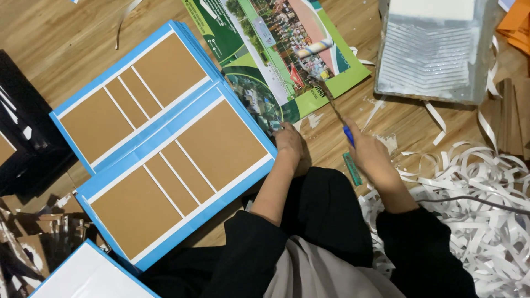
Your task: Wiping and stacking assembled book covers or folders
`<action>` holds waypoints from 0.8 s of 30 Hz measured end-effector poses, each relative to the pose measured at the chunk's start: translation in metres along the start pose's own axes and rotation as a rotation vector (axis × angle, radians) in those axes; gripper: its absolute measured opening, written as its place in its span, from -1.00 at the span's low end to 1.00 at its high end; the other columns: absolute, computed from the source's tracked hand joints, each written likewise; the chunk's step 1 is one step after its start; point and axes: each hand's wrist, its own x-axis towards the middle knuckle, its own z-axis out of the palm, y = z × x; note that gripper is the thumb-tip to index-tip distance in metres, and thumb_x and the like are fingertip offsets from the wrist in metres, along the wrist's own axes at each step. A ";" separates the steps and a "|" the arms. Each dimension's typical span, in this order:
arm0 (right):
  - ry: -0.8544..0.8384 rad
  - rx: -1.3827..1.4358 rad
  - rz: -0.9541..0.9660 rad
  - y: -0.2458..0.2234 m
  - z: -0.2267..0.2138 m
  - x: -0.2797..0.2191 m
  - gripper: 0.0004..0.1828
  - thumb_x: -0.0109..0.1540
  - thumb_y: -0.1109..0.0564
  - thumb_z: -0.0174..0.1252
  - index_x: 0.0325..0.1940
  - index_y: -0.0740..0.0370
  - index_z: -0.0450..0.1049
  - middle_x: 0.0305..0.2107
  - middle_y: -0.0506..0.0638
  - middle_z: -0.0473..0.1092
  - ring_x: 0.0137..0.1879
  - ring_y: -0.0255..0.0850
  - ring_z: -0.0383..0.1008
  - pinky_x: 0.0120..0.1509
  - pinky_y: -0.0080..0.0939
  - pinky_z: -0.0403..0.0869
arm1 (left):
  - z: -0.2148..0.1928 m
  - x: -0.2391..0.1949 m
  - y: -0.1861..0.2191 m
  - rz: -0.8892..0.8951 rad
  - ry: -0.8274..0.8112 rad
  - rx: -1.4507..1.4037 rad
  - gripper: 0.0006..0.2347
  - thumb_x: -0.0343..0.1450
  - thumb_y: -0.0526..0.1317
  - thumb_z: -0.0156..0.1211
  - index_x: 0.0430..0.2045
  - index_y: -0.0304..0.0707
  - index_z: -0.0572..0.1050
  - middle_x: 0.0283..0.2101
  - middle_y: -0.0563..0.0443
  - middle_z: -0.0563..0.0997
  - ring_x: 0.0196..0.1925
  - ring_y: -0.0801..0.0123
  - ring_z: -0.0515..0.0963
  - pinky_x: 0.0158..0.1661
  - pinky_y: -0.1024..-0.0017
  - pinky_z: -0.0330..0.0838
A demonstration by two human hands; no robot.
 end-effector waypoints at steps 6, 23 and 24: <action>-0.105 -0.042 0.057 0.017 0.016 -0.035 -0.31 0.18 0.02 -0.21 0.34 -0.37 -0.28 -0.24 0.23 0.40 -0.04 0.14 0.42 0.08 0.10 0.37 | 0.004 0.005 0.001 0.000 -0.015 -0.027 -0.46 0.30 -0.16 -0.05 0.06 -0.67 0.06 0.16 -0.43 0.08 -0.02 -0.31 0.34 -0.04 -0.11 0.17; -0.088 -0.294 -0.124 -0.010 0.018 -0.009 -0.35 0.20 -0.02 -0.22 0.34 -0.36 -0.24 -0.30 0.13 0.39 -0.12 0.07 0.46 -0.01 0.04 0.43 | -0.065 -0.064 0.003 -0.127 -0.020 -0.098 -0.58 0.39 -0.27 -0.27 0.11 -0.60 0.03 0.25 -0.36 -0.01 0.13 -0.33 0.19 0.03 -0.04 0.13; -0.033 -0.227 -0.181 -0.016 0.016 0.005 -0.41 0.22 0.00 -0.22 0.32 -0.32 -0.15 -0.34 0.17 0.40 -0.15 0.13 0.46 -0.07 0.08 0.43 | -0.064 -0.065 0.004 -0.122 -0.040 -0.068 -0.58 0.39 -0.27 -0.34 0.12 -0.59 0.00 0.26 -0.41 -0.07 0.15 -0.39 0.14 0.05 -0.11 0.09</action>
